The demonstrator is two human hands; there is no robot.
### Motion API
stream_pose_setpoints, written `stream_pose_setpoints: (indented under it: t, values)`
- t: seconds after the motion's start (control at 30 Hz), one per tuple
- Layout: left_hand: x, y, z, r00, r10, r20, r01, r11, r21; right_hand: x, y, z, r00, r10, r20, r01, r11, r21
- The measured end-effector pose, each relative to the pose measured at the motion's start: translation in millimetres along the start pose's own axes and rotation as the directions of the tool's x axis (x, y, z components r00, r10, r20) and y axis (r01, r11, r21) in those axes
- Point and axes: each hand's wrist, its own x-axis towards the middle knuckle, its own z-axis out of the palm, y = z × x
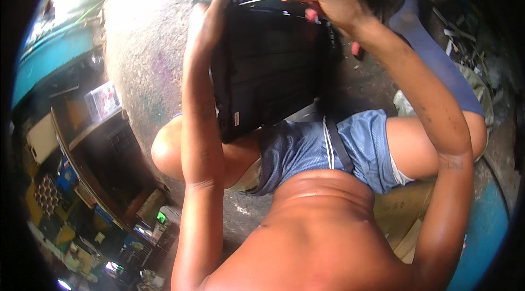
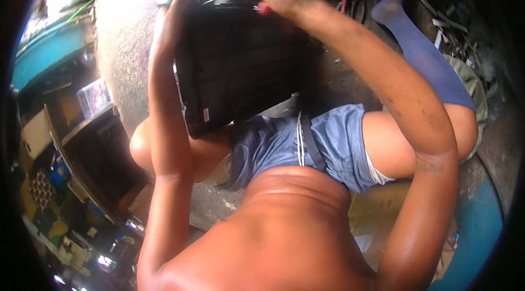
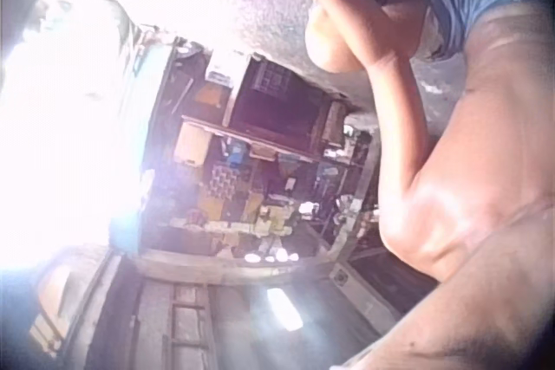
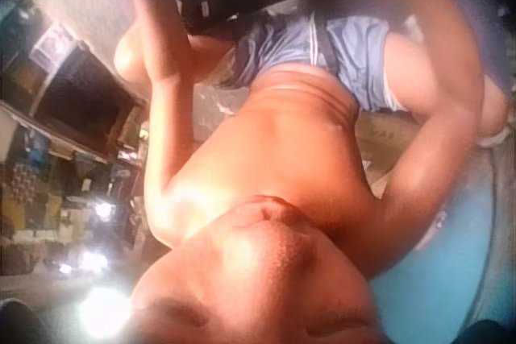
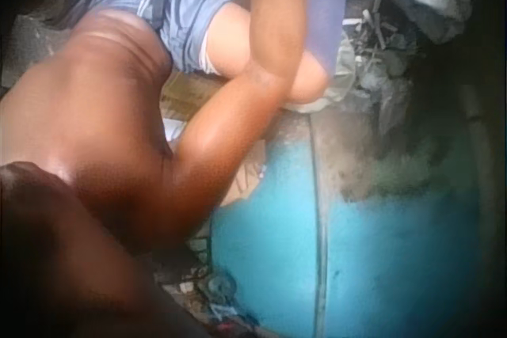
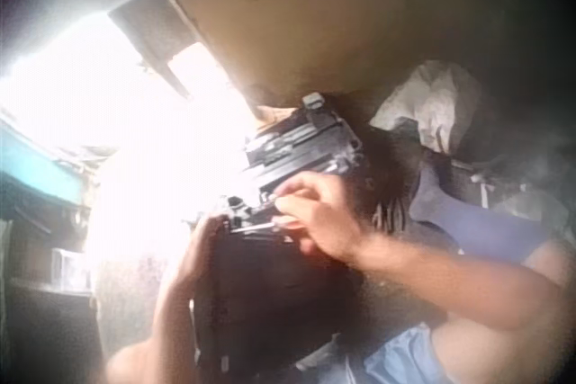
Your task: The person sits on the floor and disassembles a black plastic electronic housing. They use a screwdriver to remove screws and a hammer to pry apart sections, separating the casing into multiple pieces.
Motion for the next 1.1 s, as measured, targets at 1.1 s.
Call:
stream_pose_setpoints:
  t: [1.1]
  values:
    - [12.9,2.3,6.3,0.984,0.084,0.156,-0.146,0.882,0.448,-3.5,43.9,-47.2,0.695,-0.683,0.225,0.617,0.405,-0.675]
